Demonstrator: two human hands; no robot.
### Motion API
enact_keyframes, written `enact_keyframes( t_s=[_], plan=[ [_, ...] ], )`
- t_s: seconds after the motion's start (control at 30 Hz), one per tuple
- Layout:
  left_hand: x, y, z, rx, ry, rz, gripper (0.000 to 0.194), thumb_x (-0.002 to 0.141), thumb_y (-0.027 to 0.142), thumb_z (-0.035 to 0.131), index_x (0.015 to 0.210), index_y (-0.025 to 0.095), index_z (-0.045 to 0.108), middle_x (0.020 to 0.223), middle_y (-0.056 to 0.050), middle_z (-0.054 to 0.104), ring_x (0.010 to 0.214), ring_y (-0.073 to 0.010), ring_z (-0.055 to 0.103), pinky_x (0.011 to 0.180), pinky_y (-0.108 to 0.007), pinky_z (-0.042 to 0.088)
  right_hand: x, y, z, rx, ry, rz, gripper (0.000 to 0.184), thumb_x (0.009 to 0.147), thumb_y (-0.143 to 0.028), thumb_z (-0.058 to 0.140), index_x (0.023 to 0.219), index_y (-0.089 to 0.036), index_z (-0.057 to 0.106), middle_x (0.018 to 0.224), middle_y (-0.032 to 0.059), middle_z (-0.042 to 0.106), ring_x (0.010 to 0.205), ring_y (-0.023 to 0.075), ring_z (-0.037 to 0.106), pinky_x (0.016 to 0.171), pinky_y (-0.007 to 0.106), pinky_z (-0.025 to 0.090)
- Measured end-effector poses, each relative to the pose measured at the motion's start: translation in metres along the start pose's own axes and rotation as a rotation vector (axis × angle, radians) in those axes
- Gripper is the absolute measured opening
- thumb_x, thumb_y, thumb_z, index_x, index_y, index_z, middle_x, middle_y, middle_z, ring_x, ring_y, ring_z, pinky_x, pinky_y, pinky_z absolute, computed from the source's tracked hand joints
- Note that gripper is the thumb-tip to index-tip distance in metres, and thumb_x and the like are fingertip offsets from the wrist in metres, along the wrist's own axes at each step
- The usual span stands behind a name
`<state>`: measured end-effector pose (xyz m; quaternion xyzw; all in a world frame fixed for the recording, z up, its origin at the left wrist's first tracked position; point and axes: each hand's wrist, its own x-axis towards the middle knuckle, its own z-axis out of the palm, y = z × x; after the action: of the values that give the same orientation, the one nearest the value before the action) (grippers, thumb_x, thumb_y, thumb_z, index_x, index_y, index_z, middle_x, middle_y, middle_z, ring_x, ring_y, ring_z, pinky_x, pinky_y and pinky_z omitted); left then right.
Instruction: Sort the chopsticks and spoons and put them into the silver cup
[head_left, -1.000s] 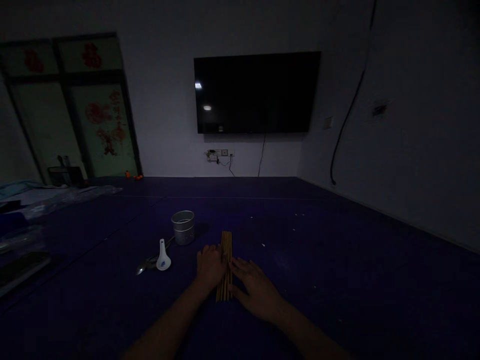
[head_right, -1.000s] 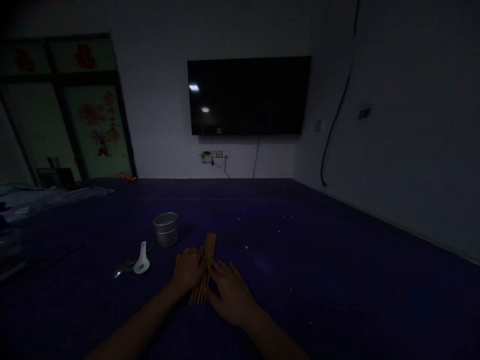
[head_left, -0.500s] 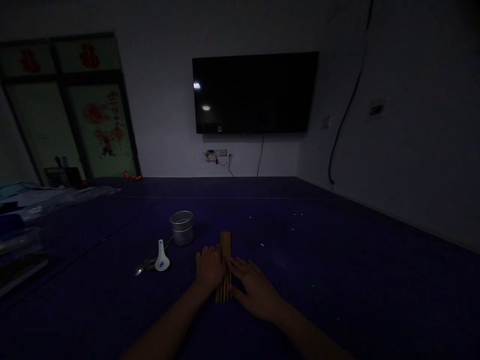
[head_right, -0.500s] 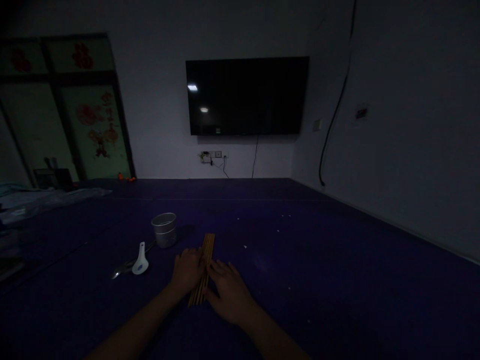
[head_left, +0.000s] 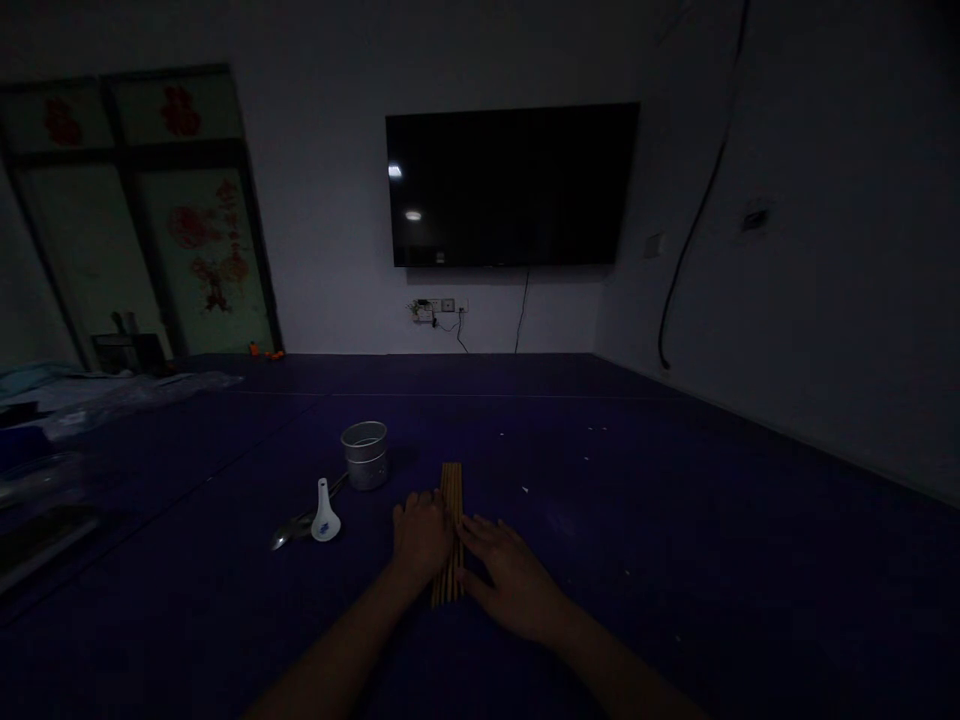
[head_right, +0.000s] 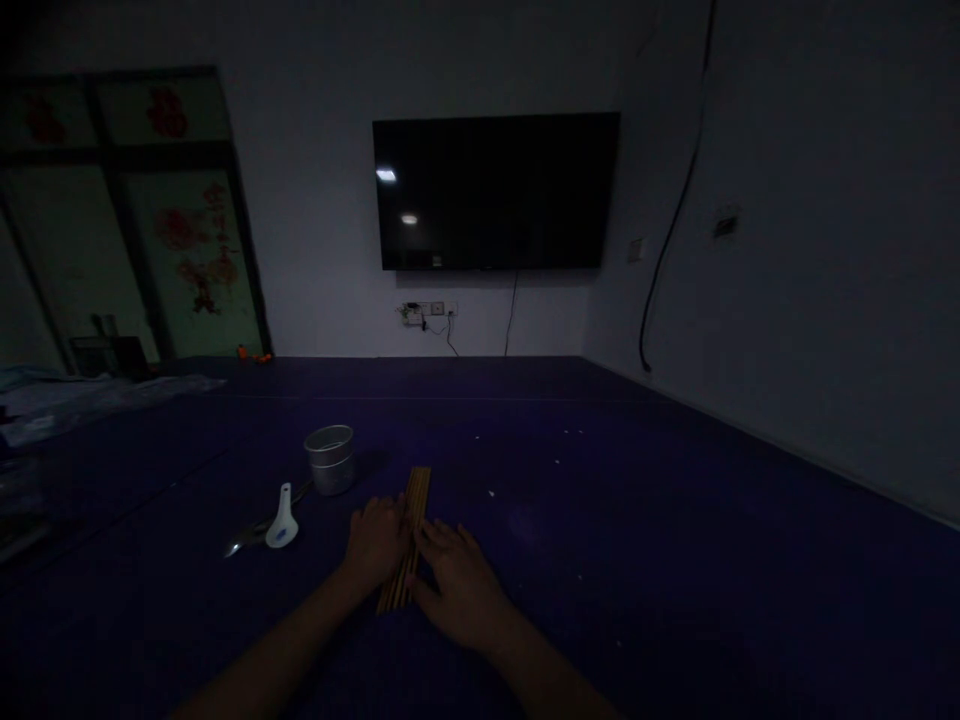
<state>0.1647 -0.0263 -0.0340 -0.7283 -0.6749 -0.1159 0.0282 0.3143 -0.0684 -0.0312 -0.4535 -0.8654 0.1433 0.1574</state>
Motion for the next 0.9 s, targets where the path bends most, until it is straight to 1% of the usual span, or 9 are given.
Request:
enact_keyframes(
  t_s=[0.33, 0.67, 0.9],
  plan=[
    [-0.0028, 0.0028, -0.0063, 0.012, -0.029, -0.005, 0.047, 0.091, 0.028, 0.027, 0.13, 0.014, 0.049, 0.118, -0.015, 0.06, 0.112, -0.0279, 0.049, 0.09, -0.043, 0.036, 0.0008, 0.0005, 0.0002, 0.001, -0.001, -0.003, 0.059, 0.088, -0.041, 0.041, 0.141, -0.015, 0.037, 0.146, 0.01, 0.035, 0.136, 0.0252, 0.029, 0.112, 0.047, 0.015],
    [-0.0022, 0.0012, -0.0036, 0.015, -0.013, 0.006, 0.046, 0.091, 0.029, 0.026, 0.129, 0.015, 0.05, 0.117, -0.015, 0.061, 0.112, -0.0278, 0.05, 0.09, -0.043, 0.037, 0.0002, -0.0011, -0.0012, -0.003, -0.005, 0.008, 0.059, 0.088, -0.041, 0.04, 0.141, -0.015, 0.037, 0.146, 0.0097, 0.036, 0.136, 0.0251, 0.029, 0.112, 0.047, 0.016],
    [-0.0033, 0.0014, -0.0045, 0.007, -0.019, 0.014, 0.048, 0.092, 0.028, 0.023, 0.129, 0.013, 0.049, 0.118, -0.015, 0.061, 0.111, -0.0284, 0.05, 0.091, -0.045, 0.037, 0.0004, -0.0012, -0.0032, -0.005, -0.012, -0.007, 0.058, 0.088, -0.041, 0.041, 0.14, -0.017, 0.038, 0.147, 0.0095, 0.033, 0.136, 0.0254, 0.029, 0.112, 0.048, 0.017]
  ],
)
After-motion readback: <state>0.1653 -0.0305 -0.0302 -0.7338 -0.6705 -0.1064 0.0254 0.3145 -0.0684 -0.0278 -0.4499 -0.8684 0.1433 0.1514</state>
